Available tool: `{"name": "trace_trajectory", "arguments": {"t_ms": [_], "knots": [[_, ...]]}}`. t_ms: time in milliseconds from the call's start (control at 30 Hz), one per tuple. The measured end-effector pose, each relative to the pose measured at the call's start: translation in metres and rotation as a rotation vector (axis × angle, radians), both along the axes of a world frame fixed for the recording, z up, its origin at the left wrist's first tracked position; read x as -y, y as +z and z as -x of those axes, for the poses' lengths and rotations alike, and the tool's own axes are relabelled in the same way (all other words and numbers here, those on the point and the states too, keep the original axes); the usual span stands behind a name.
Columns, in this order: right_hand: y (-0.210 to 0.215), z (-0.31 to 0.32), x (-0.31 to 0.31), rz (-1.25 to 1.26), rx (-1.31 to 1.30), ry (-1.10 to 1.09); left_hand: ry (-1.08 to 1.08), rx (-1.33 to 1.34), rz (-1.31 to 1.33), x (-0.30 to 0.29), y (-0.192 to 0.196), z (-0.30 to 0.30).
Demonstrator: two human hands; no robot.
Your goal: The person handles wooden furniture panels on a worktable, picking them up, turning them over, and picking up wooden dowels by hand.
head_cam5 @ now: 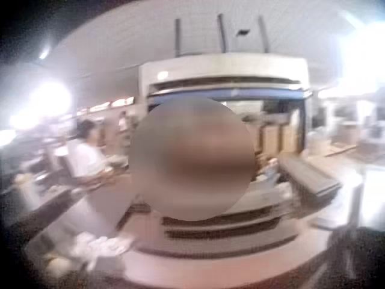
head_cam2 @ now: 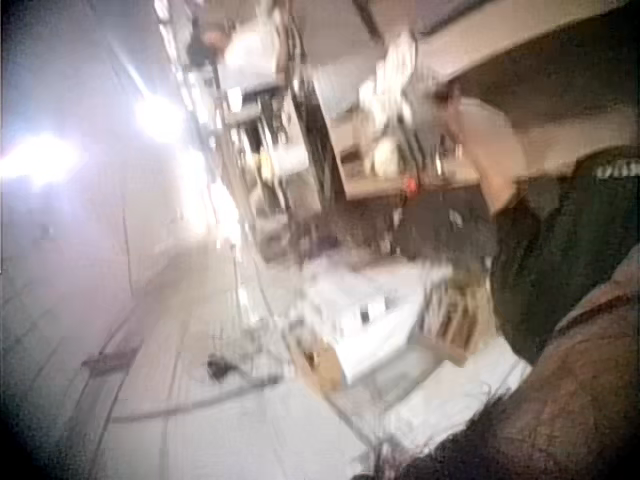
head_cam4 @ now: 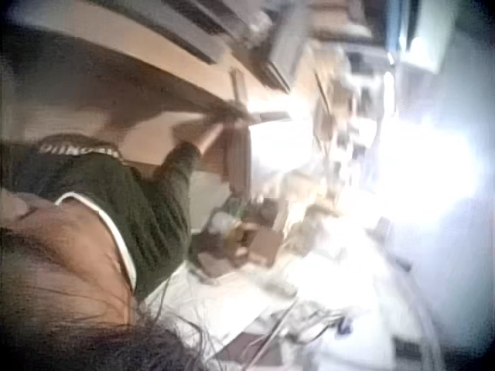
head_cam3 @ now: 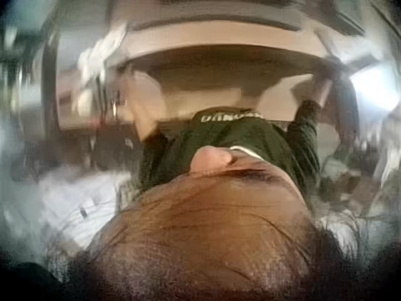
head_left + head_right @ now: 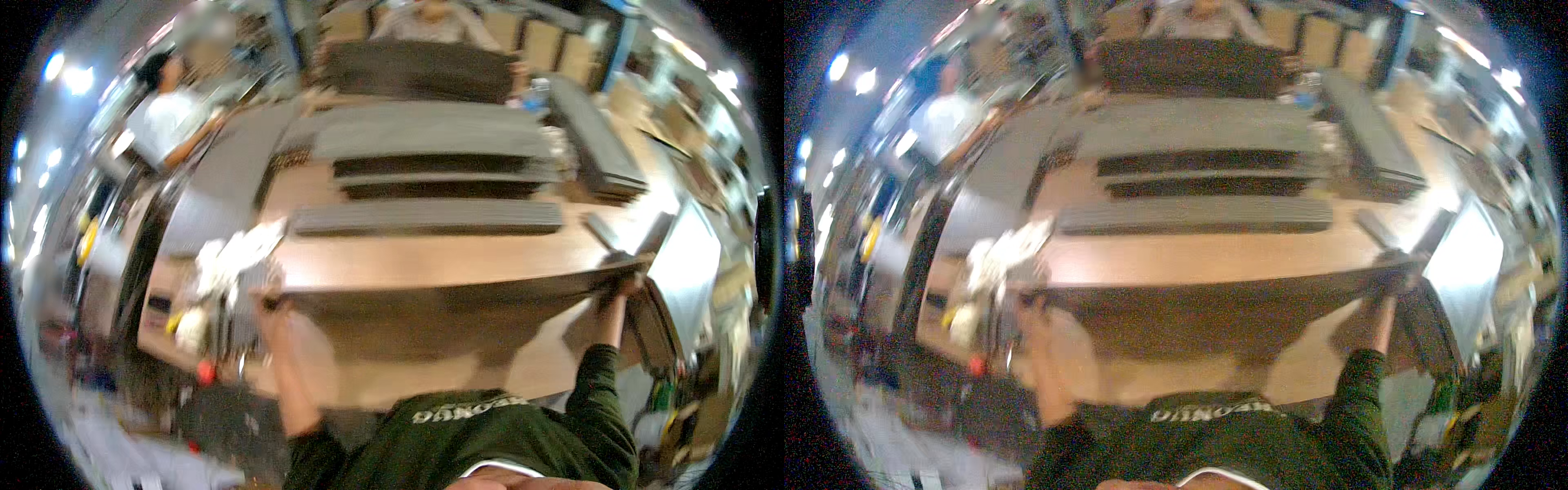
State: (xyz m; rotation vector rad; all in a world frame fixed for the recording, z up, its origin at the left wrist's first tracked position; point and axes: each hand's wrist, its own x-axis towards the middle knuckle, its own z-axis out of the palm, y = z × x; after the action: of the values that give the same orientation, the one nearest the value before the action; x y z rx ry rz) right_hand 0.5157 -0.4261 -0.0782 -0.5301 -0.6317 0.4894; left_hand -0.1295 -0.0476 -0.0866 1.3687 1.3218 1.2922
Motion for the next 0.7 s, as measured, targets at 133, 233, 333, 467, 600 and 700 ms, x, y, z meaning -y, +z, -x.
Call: {"name": "trace_trajectory", "arguments": {"t_ms": [133, 233, 333, 467, 600, 700], "knots": [[0.039, -0.014, 0.022, 0.395, 0.220, -0.998, -0.077, -0.003, -0.088, -0.019, 0.019, -0.028], [0.019, -0.011, 0.020, 0.115, 0.103, -0.887, -0.103, 0.010, -0.120, -0.017, 0.043, -0.052], [-0.002, 0.003, 0.019, -0.193, -0.070, -0.632, -0.127, -0.018, -0.112, -0.014, 0.047, -0.064], [-0.022, -0.001, 0.020, 0.036, 0.155, -0.701, -0.162, -0.034, -0.097, -0.011, 0.053, -0.062], [0.005, -0.008, -0.012, 0.339, 0.237, -0.822, -0.118, -0.012, -0.057, -0.007, 0.054, -0.018], [0.027, -0.005, 0.027, 0.430, 0.295, -0.853, -0.258, 0.105, 0.156, 0.004, 0.060, -0.011]]}}
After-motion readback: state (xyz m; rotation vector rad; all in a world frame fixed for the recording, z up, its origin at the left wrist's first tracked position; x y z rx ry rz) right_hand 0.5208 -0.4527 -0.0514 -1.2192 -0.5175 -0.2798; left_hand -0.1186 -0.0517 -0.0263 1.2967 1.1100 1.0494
